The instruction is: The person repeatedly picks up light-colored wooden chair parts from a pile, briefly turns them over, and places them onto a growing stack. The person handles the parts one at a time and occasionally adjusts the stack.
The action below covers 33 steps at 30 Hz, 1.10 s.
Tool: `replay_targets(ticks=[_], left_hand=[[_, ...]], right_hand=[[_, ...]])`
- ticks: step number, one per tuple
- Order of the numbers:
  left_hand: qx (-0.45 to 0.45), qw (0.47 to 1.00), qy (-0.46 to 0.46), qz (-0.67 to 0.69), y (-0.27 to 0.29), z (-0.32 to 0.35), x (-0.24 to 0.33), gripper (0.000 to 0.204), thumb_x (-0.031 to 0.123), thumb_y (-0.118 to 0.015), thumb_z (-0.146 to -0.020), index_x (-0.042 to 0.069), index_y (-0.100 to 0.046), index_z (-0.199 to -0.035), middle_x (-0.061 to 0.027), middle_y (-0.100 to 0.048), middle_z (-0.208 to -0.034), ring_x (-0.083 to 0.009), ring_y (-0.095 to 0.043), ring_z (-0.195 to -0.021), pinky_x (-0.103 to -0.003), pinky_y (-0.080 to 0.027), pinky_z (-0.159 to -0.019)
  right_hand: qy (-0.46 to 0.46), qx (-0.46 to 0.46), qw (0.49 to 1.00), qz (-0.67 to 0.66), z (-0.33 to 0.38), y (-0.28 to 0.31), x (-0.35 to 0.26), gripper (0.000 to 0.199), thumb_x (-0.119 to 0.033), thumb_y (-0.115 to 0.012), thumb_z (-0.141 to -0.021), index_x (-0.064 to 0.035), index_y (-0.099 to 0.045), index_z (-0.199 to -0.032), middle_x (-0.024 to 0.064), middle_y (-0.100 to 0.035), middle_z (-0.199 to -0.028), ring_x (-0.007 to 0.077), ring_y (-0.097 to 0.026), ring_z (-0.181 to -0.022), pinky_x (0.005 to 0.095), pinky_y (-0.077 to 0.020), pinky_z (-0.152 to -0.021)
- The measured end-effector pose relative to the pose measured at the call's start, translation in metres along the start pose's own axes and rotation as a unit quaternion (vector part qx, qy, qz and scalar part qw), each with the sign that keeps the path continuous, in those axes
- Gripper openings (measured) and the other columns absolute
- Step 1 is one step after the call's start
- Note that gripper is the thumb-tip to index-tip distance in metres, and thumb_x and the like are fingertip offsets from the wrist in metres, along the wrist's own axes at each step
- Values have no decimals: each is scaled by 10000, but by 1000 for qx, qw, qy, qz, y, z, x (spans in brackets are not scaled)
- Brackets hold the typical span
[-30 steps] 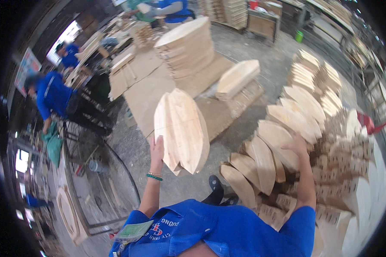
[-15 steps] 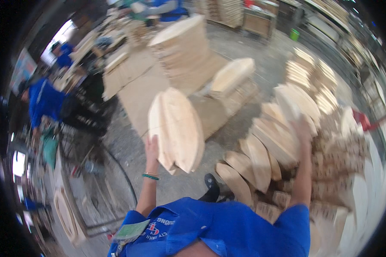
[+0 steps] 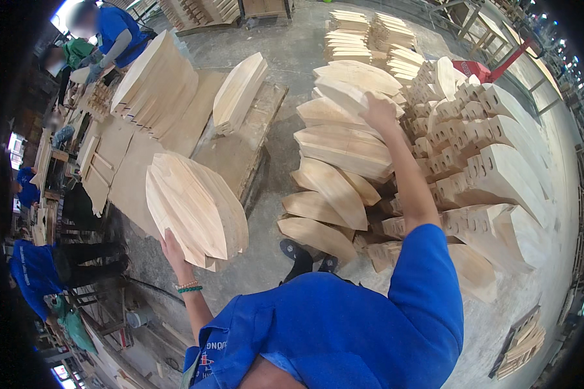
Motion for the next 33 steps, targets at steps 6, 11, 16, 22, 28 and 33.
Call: replay_targets(ticks=[6,11,16,22,28,33], left_hand=[[-1,999,39,33,4,1,-4,491,257,-510,-972,-18,-380,-1358,-131,-490,-1279,-209,-500,-1119,-330,-412,-953],[39,998,23,-38,11,3,6,570,234,-533,-962,-48,-308,-1404,-169,-438,-1353,-231,-478,-1175,-334,-389,-998],[35,986,-93,-132,2,5,13,604,196,-544,-952,-66,-263,-1418,-206,-320,-1453,-252,-373,-1301,-349,-295,-1085],[129,976,-127,-119,25,47,59,559,142,-528,-951,-66,-280,-1407,-188,-299,-1474,-258,-312,-1355,-360,-245,-1120],[69,976,-190,-83,-16,64,88,452,108,-500,-956,-46,-375,-1362,-151,-434,-1386,-219,-410,-1284,-349,-313,-1081],[-8,976,-193,-103,-64,94,106,355,76,-473,-953,-53,-478,-1284,-141,-544,-1284,-203,-485,-1219,-338,-358,-1049]], right_hand=[[-10,-14,1000,16,20,-25,-5,591,-371,-694,-770,-96,-459,-1238,219,-650,-1000,393,-620,-973,492,-472,-828],[-6,-37,971,-237,26,-25,-15,642,-369,-711,-762,-60,-477,-1274,242,-624,-1101,359,-621,-1013,439,-467,-886],[5,135,903,-407,23,10,3,764,-387,-691,-792,-21,-369,-1381,228,-628,-1116,343,-633,-1003,421,-458,-910],[-46,42,987,-150,28,66,-48,924,-365,-664,-793,-159,-96,-1492,268,-621,-1105,397,-602,-1047,450,-453,-894],[-1,-57,998,15,51,-15,3,808,-320,-707,-758,-170,-285,-1431,209,-637,-1075,383,-610,-1004,468,-462,-859],[119,60,986,-98,98,22,-59,627,-241,-717,-766,-132,-430,-1312,188,-635,-1028,374,-599,-951,492,-437,-833]])
Point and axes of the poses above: each hand's wrist, its own z-axis away from the middle knuckle, its own y-axis out of the back of the hand, x = y × z, the point moved 1 cm from there along -z, towards the middle knuckle
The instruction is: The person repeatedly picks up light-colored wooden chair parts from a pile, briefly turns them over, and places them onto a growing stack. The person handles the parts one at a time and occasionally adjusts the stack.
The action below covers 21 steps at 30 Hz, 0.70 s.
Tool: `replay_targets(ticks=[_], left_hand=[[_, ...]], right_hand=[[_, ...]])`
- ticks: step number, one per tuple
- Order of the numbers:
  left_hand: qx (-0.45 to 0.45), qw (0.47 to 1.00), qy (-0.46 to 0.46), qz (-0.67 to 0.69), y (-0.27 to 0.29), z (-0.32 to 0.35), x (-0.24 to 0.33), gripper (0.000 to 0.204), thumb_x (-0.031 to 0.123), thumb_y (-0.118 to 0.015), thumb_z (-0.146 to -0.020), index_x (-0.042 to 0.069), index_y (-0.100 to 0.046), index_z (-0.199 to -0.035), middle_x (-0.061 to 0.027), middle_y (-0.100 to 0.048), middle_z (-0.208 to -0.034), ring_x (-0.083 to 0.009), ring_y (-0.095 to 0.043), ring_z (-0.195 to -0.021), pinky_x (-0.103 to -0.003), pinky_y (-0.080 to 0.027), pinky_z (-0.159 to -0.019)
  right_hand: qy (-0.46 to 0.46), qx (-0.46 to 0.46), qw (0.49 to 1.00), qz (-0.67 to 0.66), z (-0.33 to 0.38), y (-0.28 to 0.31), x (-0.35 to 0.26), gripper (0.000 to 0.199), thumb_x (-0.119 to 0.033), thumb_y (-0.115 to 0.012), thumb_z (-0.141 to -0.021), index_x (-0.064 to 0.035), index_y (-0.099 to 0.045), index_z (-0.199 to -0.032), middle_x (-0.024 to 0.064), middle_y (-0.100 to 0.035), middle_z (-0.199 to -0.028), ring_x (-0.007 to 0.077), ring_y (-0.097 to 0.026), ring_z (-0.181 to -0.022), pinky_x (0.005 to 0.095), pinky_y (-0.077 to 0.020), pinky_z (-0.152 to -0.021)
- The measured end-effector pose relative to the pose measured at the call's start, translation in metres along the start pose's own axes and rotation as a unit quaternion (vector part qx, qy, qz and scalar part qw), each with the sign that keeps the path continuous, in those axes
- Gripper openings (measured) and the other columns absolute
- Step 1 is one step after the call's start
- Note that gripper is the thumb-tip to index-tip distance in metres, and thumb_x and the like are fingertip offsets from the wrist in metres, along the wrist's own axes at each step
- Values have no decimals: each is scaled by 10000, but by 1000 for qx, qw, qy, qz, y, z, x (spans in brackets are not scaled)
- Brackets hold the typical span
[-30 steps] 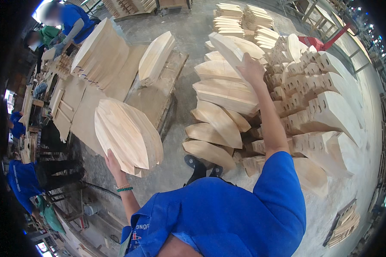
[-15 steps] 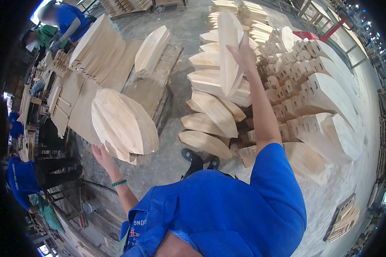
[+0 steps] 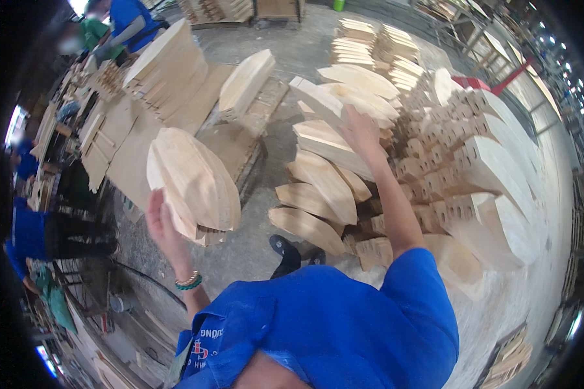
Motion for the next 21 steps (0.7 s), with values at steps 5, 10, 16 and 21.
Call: replay_targets(ticks=[5,10,16,21], left_hand=[[-187,980,4,69,-67,23,14,399,79,-535,-915,-13,-483,-1299,-144,-548,-1287,-209,-496,-1215,-336,-368,-1040],[-333,942,-33,-29,-126,51,35,983,252,-748,-741,-16,-132,-1459,-234,-237,-1484,-356,-238,-1391,-411,-271,-1113],[-187,963,-94,-172,-113,38,40,1283,234,-841,-602,-3,77,-1467,-260,-80,-1514,-419,-176,-1398,-457,-269,-1113],[-167,969,4,182,-84,34,41,1199,89,-767,-651,68,90,-1489,-181,-269,-1444,-282,-371,-1309,-398,-388,-1031]], right_hand=[[98,127,985,-69,26,30,-64,541,-209,-694,-797,-144,-469,-1284,184,-620,-977,381,-590,-929,457,-462,-774],[47,61,960,-269,38,36,-140,506,-150,-670,-833,-68,-458,-1285,188,-611,-1114,313,-607,-1019,378,-475,-836],[108,-147,794,-579,48,39,-215,513,-129,-629,-878,29,-409,-1314,126,-577,-1208,166,-551,-1097,296,-430,-937],[106,-309,667,-670,36,34,-226,453,-224,-581,-934,2,-459,-1308,113,-577,-1223,168,-532,-1131,317,-426,-947]])
Point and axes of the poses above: each hand's wrist, its own z-axis away from the middle knuckle, its own y-axis out of the back of the hand, x = y × z, the point moved 1 cm from there along -z, towards the middle knuckle
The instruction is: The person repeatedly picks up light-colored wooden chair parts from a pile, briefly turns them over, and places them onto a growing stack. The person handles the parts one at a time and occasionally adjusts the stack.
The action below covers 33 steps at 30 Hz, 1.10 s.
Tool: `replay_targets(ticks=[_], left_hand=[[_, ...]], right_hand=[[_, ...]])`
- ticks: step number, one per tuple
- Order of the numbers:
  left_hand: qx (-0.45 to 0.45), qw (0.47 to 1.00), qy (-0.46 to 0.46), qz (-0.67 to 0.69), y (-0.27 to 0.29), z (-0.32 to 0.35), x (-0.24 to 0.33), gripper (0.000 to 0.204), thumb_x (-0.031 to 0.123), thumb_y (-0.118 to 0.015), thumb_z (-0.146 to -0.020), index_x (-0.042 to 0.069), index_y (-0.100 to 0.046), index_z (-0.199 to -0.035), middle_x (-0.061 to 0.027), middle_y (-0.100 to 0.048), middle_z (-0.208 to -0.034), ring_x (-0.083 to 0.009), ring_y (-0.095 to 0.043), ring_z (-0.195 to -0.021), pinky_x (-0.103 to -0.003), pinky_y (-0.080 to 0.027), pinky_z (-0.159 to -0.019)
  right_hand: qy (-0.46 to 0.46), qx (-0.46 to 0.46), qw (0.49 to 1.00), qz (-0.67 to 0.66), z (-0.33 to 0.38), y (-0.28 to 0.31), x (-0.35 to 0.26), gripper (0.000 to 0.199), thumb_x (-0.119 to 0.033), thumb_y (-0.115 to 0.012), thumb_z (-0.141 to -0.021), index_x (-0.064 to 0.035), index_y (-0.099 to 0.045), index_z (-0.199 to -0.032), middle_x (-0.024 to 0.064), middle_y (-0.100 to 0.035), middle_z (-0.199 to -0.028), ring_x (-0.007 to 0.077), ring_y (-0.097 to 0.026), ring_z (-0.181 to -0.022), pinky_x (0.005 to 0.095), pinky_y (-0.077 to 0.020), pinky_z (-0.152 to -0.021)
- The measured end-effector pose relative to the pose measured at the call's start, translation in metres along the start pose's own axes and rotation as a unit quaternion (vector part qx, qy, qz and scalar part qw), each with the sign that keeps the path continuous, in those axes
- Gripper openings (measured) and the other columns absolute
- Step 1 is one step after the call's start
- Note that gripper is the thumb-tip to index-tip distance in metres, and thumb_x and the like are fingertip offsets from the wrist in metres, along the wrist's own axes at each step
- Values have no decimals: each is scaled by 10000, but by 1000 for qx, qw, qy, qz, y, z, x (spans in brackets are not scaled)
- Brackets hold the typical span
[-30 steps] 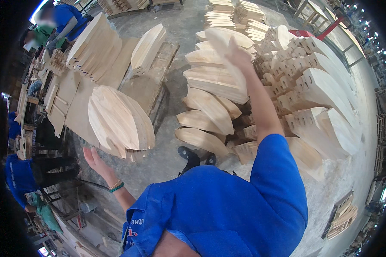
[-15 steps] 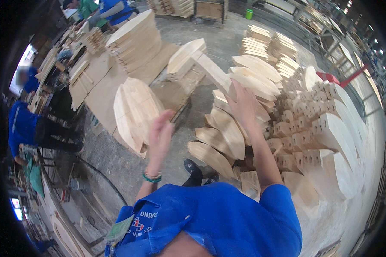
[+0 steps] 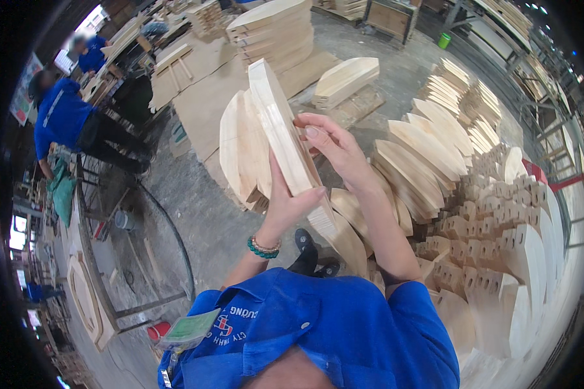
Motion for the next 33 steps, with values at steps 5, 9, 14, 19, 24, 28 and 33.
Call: replay_targets(ticks=[5,9,14,19,24,28,33], left_hand=[[54,965,-11,-256,27,-2,22,1190,217,-798,-654,34,27,-1493,-276,-188,-1481,-364,-263,-1379,-462,-300,-1076],[26,933,16,-360,36,0,24,1196,295,-819,-631,10,-39,-1491,-290,-66,-1523,-372,-142,-1423,-434,-206,-1129],[117,963,23,-242,75,-3,13,842,173,-680,-816,23,-190,-1484,-182,-201,-1537,-273,-225,-1415,-387,-257,-1113],[199,971,46,-126,125,-29,-33,621,246,-477,-970,8,-204,-1474,-167,-224,-1526,-258,-242,-1399,-358,-242,-1123],[157,980,121,16,135,-40,-81,630,319,-424,-987,31,-168,-1486,-161,-247,-1511,-260,-300,-1362,-358,-283,-1109],[86,980,158,88,138,-46,-120,641,377,-381,-1000,49,-139,-1495,-157,-266,-1498,-261,-346,-1334,-358,-316,-1099],[148,954,246,84,103,-55,-83,629,429,-387,-991,40,-243,-1464,-147,-380,-1430,-253,-431,-1275,-364,-375,-1056]], right_hand=[[-5,-91,996,-2,-4,-26,10,600,-244,-570,-938,21,-321,-1415,138,-430,-1385,182,-477,-1207,319,-377,-1017],[73,31,997,-6,-14,-37,21,611,-139,-566,-921,22,-283,-1438,149,-420,-1397,183,-457,-1237,301,-372,-1022],[8,90,992,-89,-48,-16,55,593,-157,-540,-933,35,-289,-1436,170,-410,-1420,194,-448,-1255,292,-357,-1033],[27,109,992,57,-87,-19,107,604,-190,-506,-954,39,-244,-1448,162,-404,-1423,190,-457,-1241,290,-363,-1032],[-33,100,991,-80,-79,-40,132,641,-222,-489,-971,9,-170,-1476,140,-412,-1410,168,-447,-1232,284,-368,-1027],[-18,162,986,12,-94,-36,166,699,-278,-507,-963,4,-134,-1484,185,-304,-1478,236,-336,-1337,323,-310,-1084],[-49,45,997,-39,-63,14,151,813,-458,-559,-911,5,-195,-1472,192,-239,-1515,278,-213,-1410,345,-190,-1140]])
Point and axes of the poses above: each hand's wrist, its own z-axis away from the middle knuckle, its own y-axis out of the back of the hand, x = y × z, the point moved 1 cm from there along -z, towards the middle knuckle
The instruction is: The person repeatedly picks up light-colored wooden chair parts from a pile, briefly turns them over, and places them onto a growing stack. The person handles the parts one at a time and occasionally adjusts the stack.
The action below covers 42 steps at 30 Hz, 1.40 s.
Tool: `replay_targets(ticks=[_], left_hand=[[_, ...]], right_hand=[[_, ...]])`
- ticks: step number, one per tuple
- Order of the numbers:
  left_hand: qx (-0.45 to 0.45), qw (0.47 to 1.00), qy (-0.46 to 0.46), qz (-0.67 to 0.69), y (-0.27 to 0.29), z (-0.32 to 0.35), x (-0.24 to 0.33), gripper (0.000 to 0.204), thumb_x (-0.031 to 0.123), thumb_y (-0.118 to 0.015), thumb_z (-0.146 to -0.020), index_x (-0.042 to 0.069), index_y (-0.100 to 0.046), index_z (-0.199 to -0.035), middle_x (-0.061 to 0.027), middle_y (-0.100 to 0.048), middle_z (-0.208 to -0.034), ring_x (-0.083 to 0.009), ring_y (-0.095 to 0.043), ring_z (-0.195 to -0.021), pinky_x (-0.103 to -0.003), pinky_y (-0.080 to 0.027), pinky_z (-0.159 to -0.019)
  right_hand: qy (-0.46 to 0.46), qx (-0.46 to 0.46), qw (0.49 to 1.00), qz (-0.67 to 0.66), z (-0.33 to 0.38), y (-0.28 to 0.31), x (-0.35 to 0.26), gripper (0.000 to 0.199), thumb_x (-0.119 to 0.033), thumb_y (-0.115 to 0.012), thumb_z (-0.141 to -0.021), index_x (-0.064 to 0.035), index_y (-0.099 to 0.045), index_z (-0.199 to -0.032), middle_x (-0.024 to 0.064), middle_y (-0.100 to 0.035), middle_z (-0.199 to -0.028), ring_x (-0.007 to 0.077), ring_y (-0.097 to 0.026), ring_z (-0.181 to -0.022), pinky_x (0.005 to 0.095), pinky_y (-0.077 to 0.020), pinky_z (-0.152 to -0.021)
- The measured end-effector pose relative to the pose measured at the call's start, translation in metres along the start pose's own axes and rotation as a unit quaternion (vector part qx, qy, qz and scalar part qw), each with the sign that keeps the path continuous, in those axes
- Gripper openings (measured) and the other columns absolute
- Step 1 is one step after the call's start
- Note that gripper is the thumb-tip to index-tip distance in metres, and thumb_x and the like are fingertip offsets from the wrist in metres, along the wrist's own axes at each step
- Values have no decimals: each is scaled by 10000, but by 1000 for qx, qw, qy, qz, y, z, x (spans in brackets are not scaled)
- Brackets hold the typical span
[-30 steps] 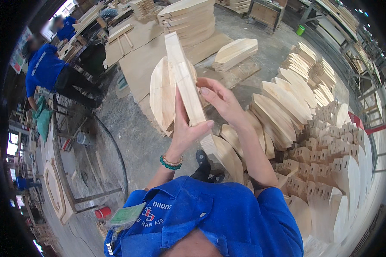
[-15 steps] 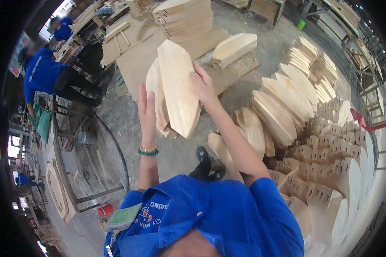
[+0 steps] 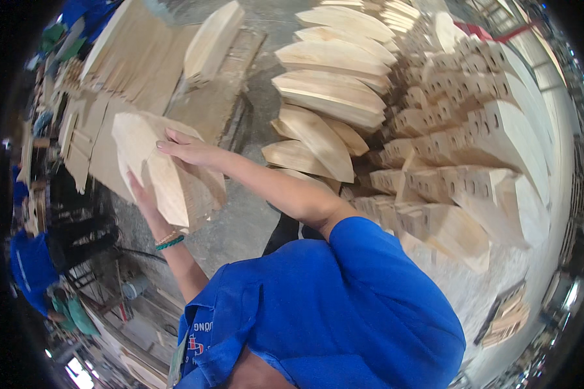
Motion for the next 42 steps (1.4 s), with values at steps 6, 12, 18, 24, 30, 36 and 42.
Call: replay_targets(ticks=[6,12,18,24,30,36,42], left_hand=[[89,966,-152,-191,-7,16,34,530,317,-497,-965,28,-385,-1394,-101,-435,-1400,-197,-399,-1293,-339,-313,-1069],[119,931,-289,-188,-15,37,59,376,196,-510,-966,24,-485,-1300,-78,-501,-1357,-173,-434,-1280,-332,-324,-1047],[83,904,-369,-199,-48,60,71,321,157,-451,-987,-30,-504,-1242,-144,-550,-1292,-184,-540,-1160,-311,-416,-999],[133,892,-357,-244,-34,68,71,311,153,-466,-985,-47,-521,-1217,-149,-577,-1250,-199,-547,-1152,-313,-433,-960],[184,896,-304,-267,-12,68,74,301,180,-500,-969,-4,-561,-1200,-111,-602,-1205,-168,-545,-1126,-322,-415,-953],[158,921,-316,-164,9,57,75,273,109,-519,-956,-35,-558,-1184,-92,-595,-1177,-131,-540,-1075,-266,-419,-915],[178,918,-309,-174,19,67,76,268,110,-510,-962,-35,-554,-1182,-87,-595,-1177,-114,-539,-1056,-247,-403,-913]], right_hand=[[-156,330,757,542,118,159,89,909,-373,-762,-733,12,-298,-1413,233,-308,-1456,394,-286,-1350,444,-243,-1122],[-356,349,703,507,185,209,125,1200,-344,-829,-584,-134,-85,-1502,236,-246,-1468,417,-259,-1352,592,-251,-1067],[-342,300,726,516,182,209,111,1230,-407,-849,-556,-146,-104,-1499,243,-307,-1410,431,-281,-1328,601,-273,-1049],[-345,290,699,555,182,209,117,1279,-485,-861,-502,-138,-129,-1492,264,-281,-1437,467,-303,-1302,593,-271,-1055],[-267,303,774,488,172,235,122,990,-396,-823,-516,-46,-424,-1352,211,-454,-1367,318,-407,-1294,412,-343,-1078],[-279,321,692,583,152,190,127,1048,-281,-863,-514,8,-318,-1361,207,-395,-1376,371,-369,-1292,454,-293,-1088],[-144,241,692,665,161,183,132,874,-295,-850,-578,-58,-400,-1288,217,-496,-1216,387,-480,-1117,496,-376,-947]])
Point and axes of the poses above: each hand's wrist, its own z-axis away from the middle knuckle, its own y-axis out of the back of the hand, x = y × z, the point moved 1 cm from there along -z, towards the middle knuckle
